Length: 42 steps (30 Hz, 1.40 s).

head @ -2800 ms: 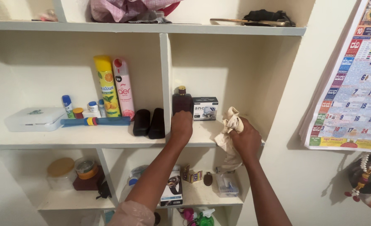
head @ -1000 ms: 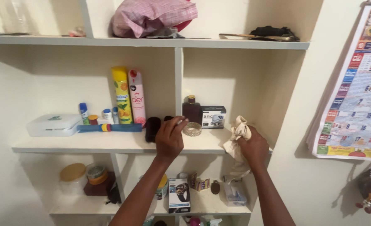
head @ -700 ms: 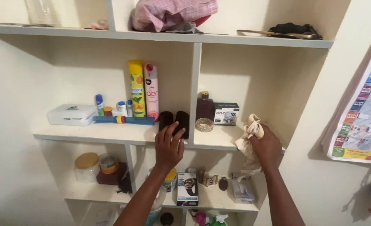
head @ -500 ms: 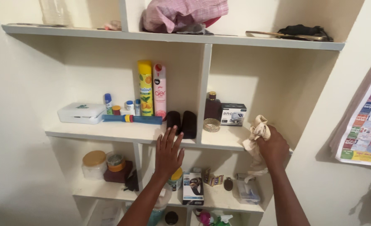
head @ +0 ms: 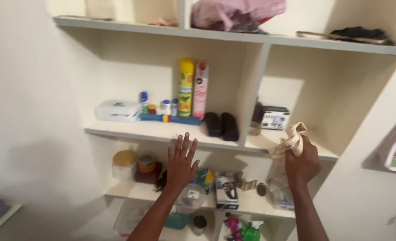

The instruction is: The person organizes a white wall-mounted shelf by moving various items such as a charger, a whisk, jars, a wallet, and sunglasses from the shelf to a nearby table. The person then wipes the shelf with a cloth.

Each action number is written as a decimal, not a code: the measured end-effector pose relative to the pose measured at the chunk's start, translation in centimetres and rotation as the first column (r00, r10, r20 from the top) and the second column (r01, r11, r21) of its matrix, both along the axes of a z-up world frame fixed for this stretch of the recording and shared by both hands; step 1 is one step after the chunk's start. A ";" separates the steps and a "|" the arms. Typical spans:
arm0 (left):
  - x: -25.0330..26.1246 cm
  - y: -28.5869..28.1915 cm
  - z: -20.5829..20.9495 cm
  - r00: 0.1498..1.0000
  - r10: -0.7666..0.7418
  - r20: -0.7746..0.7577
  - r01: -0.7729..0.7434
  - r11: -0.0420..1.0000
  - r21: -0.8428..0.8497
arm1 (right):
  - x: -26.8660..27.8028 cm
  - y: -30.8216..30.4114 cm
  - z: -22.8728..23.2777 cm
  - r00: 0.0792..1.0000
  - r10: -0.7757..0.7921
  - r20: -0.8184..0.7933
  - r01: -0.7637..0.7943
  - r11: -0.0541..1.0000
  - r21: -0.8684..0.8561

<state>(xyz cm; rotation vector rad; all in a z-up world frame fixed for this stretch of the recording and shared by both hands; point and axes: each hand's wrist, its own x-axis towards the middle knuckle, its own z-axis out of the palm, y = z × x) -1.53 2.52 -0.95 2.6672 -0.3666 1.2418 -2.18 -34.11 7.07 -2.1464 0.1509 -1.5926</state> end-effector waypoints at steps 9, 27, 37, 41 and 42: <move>-10.7 15.4 -7.5 0.983 0.170 -0.068 -0.172 0.985 -0.024 | -3.8 19.4 -4.7 0.927 0.338 0.163 -0.283 0.915 -0.287; -29.7 41.0 -19.8 0.631 0.693 -0.348 -0.770 0.614 -0.173 | -8.1 52.8 -19.1 0.516 0.724 -0.458 -0.853 0.481 -0.201; -31.3 46.7 -24.9 0.431 0.770 -0.471 -0.896 0.427 -0.122 | -6.8 62.0 -24.5 0.322 0.707 -0.630 -0.935 0.341 -0.096; -32.3 48.9 -26.6 0.375 0.829 -0.414 -0.925 0.366 -0.104 | -6.2 65.3 -26.1 0.203 0.750 -0.629 -0.976 0.208 -0.066; -32.7 49.4 -27.2 0.351 0.842 -0.409 -0.934 0.346 -0.091 | -6.2 66.0 -26.4 0.161 0.756 -0.634 -0.984 0.172 -0.045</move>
